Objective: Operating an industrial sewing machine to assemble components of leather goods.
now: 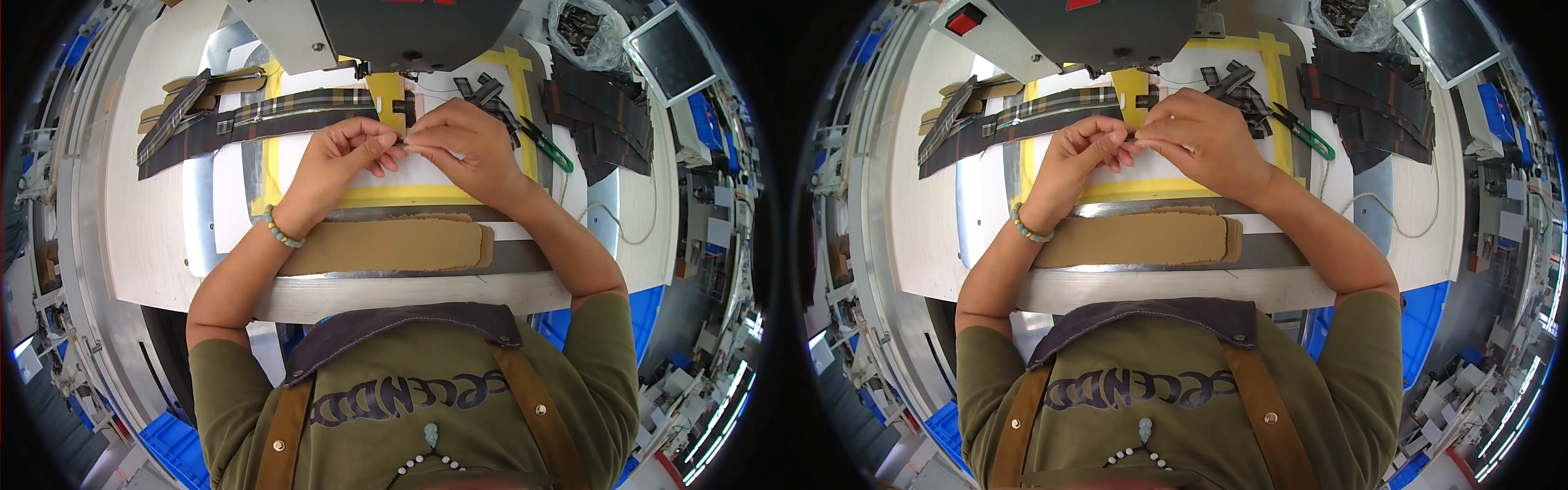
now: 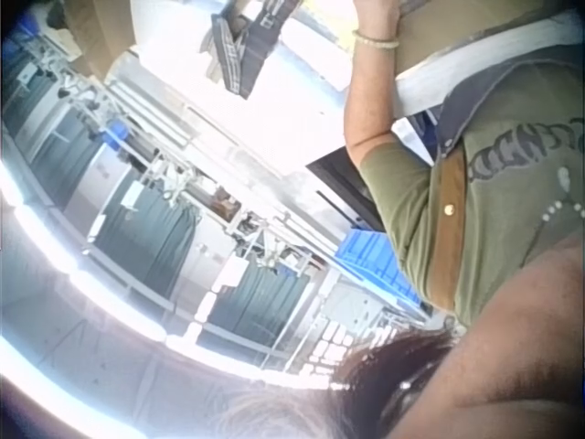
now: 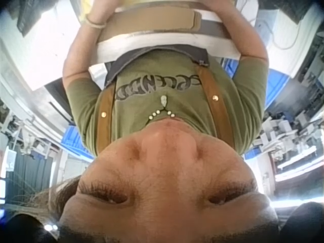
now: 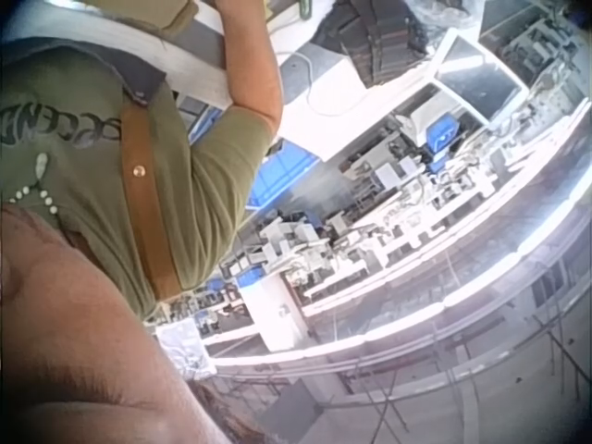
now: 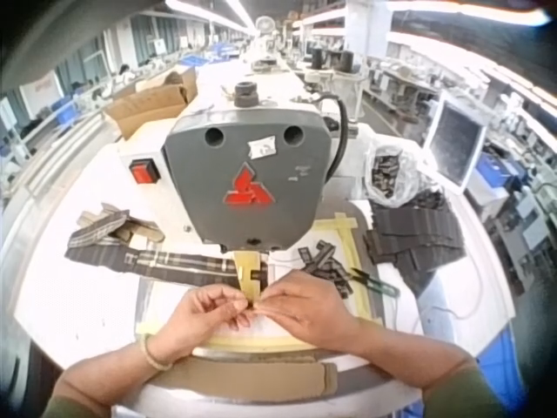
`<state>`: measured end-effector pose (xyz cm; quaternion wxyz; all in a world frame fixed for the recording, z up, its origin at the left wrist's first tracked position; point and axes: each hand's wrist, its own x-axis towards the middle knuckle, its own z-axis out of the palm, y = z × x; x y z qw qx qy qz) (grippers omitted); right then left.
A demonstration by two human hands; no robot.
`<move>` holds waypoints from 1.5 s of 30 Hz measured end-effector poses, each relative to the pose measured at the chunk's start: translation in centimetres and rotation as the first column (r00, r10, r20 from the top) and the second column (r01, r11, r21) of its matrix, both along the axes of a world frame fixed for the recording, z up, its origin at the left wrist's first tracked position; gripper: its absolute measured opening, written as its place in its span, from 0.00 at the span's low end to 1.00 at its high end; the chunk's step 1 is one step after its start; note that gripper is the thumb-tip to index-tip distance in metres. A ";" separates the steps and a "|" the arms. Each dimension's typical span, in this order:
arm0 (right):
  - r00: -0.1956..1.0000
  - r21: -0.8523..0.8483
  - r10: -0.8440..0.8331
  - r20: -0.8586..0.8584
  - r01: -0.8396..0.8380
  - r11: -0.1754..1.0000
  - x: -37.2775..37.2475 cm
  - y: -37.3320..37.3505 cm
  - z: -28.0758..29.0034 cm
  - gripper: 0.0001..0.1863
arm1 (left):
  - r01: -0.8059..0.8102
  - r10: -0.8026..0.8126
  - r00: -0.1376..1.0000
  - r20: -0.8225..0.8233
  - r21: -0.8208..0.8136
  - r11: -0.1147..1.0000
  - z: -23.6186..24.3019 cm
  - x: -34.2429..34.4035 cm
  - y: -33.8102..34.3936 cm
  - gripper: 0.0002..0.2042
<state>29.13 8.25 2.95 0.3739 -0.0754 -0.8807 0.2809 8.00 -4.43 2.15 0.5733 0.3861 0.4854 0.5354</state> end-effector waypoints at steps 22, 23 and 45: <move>0.996 0.754 -0.016 0.092 -0.060 0.654 -2.5 6.1 -1.4 0.07 | 0.405 0.442 0.100 -0.891 0.442 0.800 0.2 -2.2 2.1 0.22; 0.995 0.755 -0.014 0.094 -0.062 0.653 -2.5 6.2 -1.5 0.07 | 0.440 0.406 0.077 -0.910 0.397 0.806 0.2 -2.3 2.1 0.23; 0.912 0.486 -0.244 0.329 0.058 0.872 0.4 1.2 -0.8 0.19 | 0.491 0.374 -0.055 -0.926 0.301 0.817 -0.6 -2.2 1.9 0.28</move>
